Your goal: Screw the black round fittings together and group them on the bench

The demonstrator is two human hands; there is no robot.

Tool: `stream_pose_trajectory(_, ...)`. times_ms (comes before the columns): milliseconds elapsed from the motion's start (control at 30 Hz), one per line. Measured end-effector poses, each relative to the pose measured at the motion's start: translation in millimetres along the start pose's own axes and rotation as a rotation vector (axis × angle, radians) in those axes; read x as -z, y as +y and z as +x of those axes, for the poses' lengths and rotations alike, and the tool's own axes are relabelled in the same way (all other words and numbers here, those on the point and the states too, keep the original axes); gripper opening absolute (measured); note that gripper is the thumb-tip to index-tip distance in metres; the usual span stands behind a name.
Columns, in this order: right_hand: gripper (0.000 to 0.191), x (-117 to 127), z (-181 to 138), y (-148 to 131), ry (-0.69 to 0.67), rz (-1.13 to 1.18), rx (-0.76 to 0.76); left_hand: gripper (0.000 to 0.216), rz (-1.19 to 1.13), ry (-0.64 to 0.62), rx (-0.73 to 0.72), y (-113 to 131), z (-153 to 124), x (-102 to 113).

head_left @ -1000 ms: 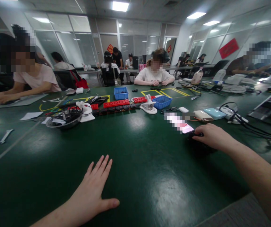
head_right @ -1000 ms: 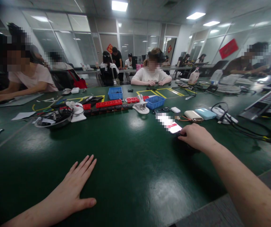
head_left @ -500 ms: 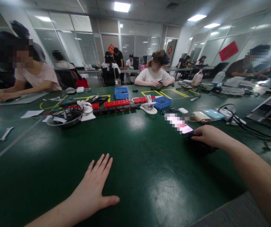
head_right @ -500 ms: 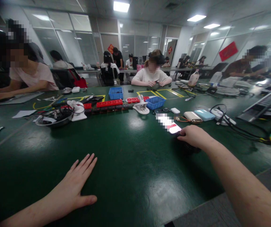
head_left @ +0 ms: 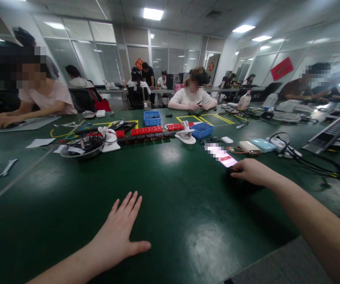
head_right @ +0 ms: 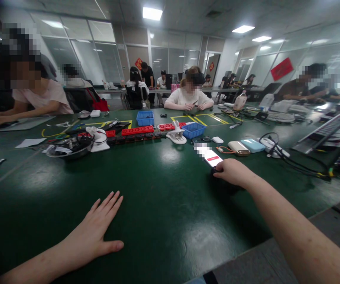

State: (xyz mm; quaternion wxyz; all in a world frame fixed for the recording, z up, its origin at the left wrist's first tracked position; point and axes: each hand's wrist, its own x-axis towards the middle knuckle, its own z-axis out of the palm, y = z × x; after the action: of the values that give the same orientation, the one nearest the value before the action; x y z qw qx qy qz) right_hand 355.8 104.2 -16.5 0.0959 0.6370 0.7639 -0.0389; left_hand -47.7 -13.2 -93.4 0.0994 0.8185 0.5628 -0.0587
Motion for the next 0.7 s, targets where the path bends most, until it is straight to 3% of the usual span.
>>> stream_pose_trajectory(300, 0.01, 0.4, -25.3, -97.6, 0.109, 0.062, 0.379, 0.102, 0.05, 0.038, 0.004, 8.1, -2.2, 7.7)
stream_pose_trajectory(400, 0.01, 2.1, -28.0, -134.5, 0.136, 0.08, 0.516, 0.08, 0.106, 0.026, -0.034, 21.2, -9.5, 10.7)
stream_pose_trajectory(467, 0.01, 3.2, -25.5, -156.5, 0.142, 0.086, 0.603, 0.058, 0.133, 0.02, -0.124, 30.7, -15.2, 11.9)
stream_pose_trajectory(533, 0.011, 3.9, -20.3, -176.5, 0.15, 0.09, 0.666, 0.046, 0.112, 0.033, -0.307, 38.8, -20.1, 13.7)
stream_pose_trajectory(633, 0.013, 4.2, -9.0, -203.2, 0.153, 0.096, 0.718, 0.05, 0.051, 0.018, -0.571, 47.0, -24.7, 18.6)
stream_pose_trajectory(700, 0.015, 4.3, 0.1, -219.0, 0.149, 0.108, 0.731, 0.05, 0.02, 0.004, -0.61, 50.1, -25.9, 22.2)
